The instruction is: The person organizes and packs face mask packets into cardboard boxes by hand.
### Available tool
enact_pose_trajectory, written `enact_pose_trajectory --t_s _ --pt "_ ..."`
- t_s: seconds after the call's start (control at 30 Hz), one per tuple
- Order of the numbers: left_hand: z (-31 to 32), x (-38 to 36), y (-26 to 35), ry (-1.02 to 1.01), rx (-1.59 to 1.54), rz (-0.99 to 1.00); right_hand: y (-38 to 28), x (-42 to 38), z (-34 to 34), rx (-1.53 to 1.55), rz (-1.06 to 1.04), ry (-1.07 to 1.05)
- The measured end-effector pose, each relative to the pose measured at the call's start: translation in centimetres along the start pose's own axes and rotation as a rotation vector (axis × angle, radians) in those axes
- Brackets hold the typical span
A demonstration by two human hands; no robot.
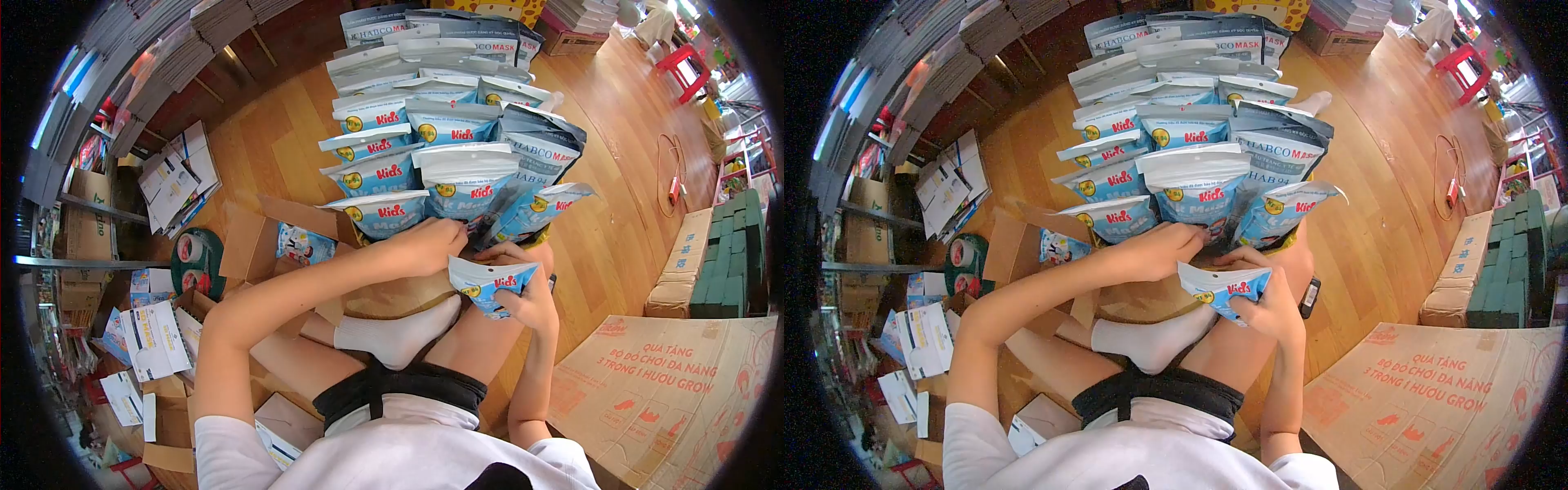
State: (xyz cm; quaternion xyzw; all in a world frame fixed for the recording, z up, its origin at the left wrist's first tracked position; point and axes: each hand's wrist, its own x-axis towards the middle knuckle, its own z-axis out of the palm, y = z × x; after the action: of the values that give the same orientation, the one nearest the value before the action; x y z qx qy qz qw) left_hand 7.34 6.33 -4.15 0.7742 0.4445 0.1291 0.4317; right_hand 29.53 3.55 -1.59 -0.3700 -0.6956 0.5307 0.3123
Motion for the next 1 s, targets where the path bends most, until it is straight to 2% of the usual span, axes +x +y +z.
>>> enact_pose_trajectory --t_s 0.03,0.13,0.23,0.33,0.53,0.67,0.73,0.83,0.97,1.0 --pt "0.0 0.0 -0.1 0.034 -0.029 -0.004 0.1 -0.1 0.0 0.039 0.029 0.006" --pt "-1.6 -0.2 2.9 0.002 -0.043 -0.212 0.3 -0.4 -0.1 0.111 0.072 0.012" --pt "-2.0 0.0 3.3 0.067 -0.030 -0.226 0.4 -0.5 -0.3 0.103 0.039 -0.012" --pt "-1.4 -0.1 1.7 0.118 0.026 -0.105 0.3 -0.2 -0.5 0.111 0.034 -0.023" --pt "-2.1 0.2 1.9 -0.005 0.008 -0.191 0.8 -0.3 -1.1 0.302 0.096 -0.045" --pt "-1.3 0.1 1.5 0.021 -0.037 -0.065 0.4 -0.5 -1.5 0.417 0.170 -0.041" --pt "-0.9 0.1 1.0 0.027 -0.029 -0.027 -0.3 -0.5 -1.8 0.385 0.181 -0.106" --pt "-1.5 0.0 1.7 -0.041 0.003 -0.158 -0.7 0.0 -2.0 0.268 0.165 -0.219" --pt "-1.5 -0.1 1.2 -0.040 -0.042 -0.126 -1.8 0.5 -2.4 0.169 0.165 -0.120" --pt "-1.3 -0.2 1.2 -0.009 -0.034 -0.110 -1.1 0.3 -3.0 0.284 0.213 -0.052"
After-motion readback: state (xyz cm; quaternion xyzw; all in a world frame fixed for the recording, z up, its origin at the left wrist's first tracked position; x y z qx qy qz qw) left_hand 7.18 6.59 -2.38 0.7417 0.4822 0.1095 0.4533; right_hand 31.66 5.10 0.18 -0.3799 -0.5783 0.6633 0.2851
